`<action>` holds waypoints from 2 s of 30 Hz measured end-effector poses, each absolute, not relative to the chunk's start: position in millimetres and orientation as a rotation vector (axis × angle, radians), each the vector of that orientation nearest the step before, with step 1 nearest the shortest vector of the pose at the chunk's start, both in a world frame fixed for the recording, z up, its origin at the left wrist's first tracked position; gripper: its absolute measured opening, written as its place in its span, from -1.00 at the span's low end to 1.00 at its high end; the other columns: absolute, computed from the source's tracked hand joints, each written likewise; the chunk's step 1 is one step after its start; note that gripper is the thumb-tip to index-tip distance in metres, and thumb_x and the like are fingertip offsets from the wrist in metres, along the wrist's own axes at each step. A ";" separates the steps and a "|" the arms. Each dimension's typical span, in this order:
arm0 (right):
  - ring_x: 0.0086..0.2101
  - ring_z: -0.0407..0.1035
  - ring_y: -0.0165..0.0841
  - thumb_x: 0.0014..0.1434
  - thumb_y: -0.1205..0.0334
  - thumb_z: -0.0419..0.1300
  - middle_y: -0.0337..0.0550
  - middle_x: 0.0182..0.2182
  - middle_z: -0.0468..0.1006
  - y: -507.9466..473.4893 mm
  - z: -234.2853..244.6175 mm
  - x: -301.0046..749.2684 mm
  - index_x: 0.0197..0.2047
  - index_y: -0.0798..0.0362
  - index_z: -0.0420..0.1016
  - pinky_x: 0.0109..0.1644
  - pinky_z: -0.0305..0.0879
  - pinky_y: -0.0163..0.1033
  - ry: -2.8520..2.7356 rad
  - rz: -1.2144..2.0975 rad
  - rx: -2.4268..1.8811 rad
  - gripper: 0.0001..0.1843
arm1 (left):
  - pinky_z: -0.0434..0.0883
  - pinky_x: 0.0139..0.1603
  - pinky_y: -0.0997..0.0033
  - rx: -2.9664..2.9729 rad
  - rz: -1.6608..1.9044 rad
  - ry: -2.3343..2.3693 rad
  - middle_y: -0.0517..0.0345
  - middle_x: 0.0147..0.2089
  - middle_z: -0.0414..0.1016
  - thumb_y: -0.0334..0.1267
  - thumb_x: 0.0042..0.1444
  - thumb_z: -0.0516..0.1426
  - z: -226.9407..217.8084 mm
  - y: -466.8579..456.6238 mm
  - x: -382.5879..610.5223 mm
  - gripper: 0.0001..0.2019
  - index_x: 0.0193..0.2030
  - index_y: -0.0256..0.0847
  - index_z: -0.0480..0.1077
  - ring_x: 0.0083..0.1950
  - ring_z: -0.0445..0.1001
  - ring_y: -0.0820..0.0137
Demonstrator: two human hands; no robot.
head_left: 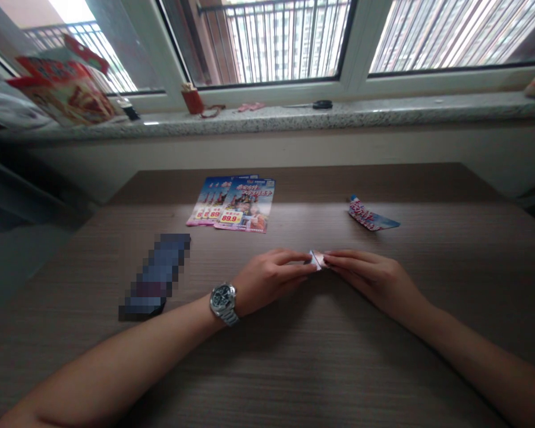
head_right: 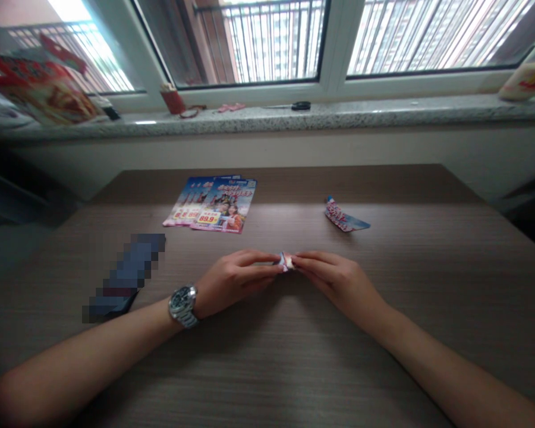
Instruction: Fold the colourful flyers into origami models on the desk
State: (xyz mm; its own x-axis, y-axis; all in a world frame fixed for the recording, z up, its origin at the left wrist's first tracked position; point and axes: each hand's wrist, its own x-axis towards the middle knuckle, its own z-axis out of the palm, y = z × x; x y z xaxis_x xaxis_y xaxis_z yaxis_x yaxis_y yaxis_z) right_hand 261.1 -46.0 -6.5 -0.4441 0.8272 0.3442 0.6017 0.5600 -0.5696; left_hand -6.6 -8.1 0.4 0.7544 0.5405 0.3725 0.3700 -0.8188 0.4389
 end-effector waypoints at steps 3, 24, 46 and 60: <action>0.00 0.51 -0.27 0.38 0.28 0.10 -0.07 0.08 0.59 -41.3 -14.7 262.6 0.15 -0.04 0.53 0.08 0.47 -0.16 -2.269 0.395 -1.115 -0.67 | 0.47 0.20 0.27 2.792 0.607 0.666 0.09 0.20 0.49 -0.27 0.39 0.04 -2.1 -6.3 -5.8 -0.69 0.22 -0.10 0.41 0.18 0.47 0.30; 0.41 -0.13 -0.24 0.44 -0.03 -0.11 -0.04 0.45 -0.05 -43.5 -23.2 247.4 0.50 0.07 -0.13 0.44 -0.02 0.06 -2.686 0.210 -1.261 -0.32 | 0.13 0.46 0.05 2.943 0.298 0.537 -0.11 0.38 0.27 -0.03 0.38 0.01 5.1 -6.7 -11.4 -0.52 0.32 -0.22 0.30 0.39 0.27 0.17; 0.41 -0.16 -0.28 0.44 -0.07 -0.15 -0.08 0.46 -0.07 -42.4 -29.2 265.1 0.51 0.05 -0.24 0.46 -0.09 0.02 -2.637 0.180 -1.436 -0.29 | 0.02 0.51 0.02 2.866 0.253 0.498 -0.03 0.38 0.28 -0.06 0.38 0.02 11.7 -2.1 -20.6 -0.57 0.29 -0.15 0.33 0.40 0.26 0.19; 0.41 -0.12 -0.22 0.44 -0.02 -0.08 -0.06 0.45 0.00 -43.3 -29.5 262.8 0.52 -0.05 -0.29 0.44 -0.05 0.08 -2.582 0.171 -1.369 -0.28 | -0.13 0.53 -0.06 2.929 0.357 0.613 -0.01 0.30 0.38 -0.04 0.37 0.03 6.1 -5.4 -7.0 -0.49 0.39 -0.15 0.17 0.35 0.30 0.20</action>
